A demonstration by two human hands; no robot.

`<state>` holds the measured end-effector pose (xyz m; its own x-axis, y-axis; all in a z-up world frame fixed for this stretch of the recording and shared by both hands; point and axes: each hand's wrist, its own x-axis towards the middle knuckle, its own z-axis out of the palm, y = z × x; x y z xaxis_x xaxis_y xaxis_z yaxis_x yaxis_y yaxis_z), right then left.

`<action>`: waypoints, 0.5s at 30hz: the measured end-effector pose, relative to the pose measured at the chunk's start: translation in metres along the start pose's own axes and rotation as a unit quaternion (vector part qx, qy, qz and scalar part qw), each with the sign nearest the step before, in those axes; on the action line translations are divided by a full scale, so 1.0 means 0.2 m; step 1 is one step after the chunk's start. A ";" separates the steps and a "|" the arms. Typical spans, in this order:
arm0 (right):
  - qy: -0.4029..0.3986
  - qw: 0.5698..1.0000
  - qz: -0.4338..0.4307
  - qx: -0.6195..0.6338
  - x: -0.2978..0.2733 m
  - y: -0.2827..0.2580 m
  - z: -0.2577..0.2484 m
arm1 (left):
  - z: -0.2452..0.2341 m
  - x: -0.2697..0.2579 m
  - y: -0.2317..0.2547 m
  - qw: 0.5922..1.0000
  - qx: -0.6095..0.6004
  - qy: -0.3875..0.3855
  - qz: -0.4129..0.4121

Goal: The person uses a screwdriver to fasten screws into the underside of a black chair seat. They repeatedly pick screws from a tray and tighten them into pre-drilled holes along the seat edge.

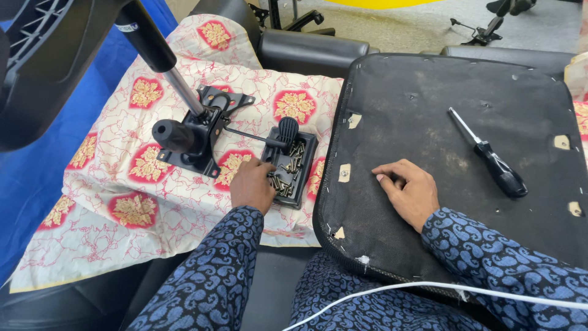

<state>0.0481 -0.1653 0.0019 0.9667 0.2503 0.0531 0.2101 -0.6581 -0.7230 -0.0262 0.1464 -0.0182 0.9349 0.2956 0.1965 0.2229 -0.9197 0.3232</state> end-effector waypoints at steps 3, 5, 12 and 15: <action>0.011 1.000 -0.013 -0.002 0.00 -0.01 0.01 | -0.01 0.02 -0.01 0.996 0.033 -0.056 0.068; 0.012 1.000 -0.017 0.003 -0.01 -0.01 0.00 | -0.02 0.05 -0.01 0.988 0.078 -0.083 0.106; 0.001 0.999 -0.021 0.035 -0.03 0.02 -0.03 | -0.02 0.13 -0.02 0.959 0.147 -0.136 0.201; 0.000 0.999 0.002 0.039 -0.05 0.01 -0.03 | -0.04 0.17 -0.04 0.942 0.177 -0.182 0.220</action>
<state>0.0399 -0.1732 0.0032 0.9676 0.2474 0.0502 0.1940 -0.6013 -0.7751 0.0017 0.1647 -0.0072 0.9769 -0.1823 -0.1113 -0.1895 -0.9802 -0.0576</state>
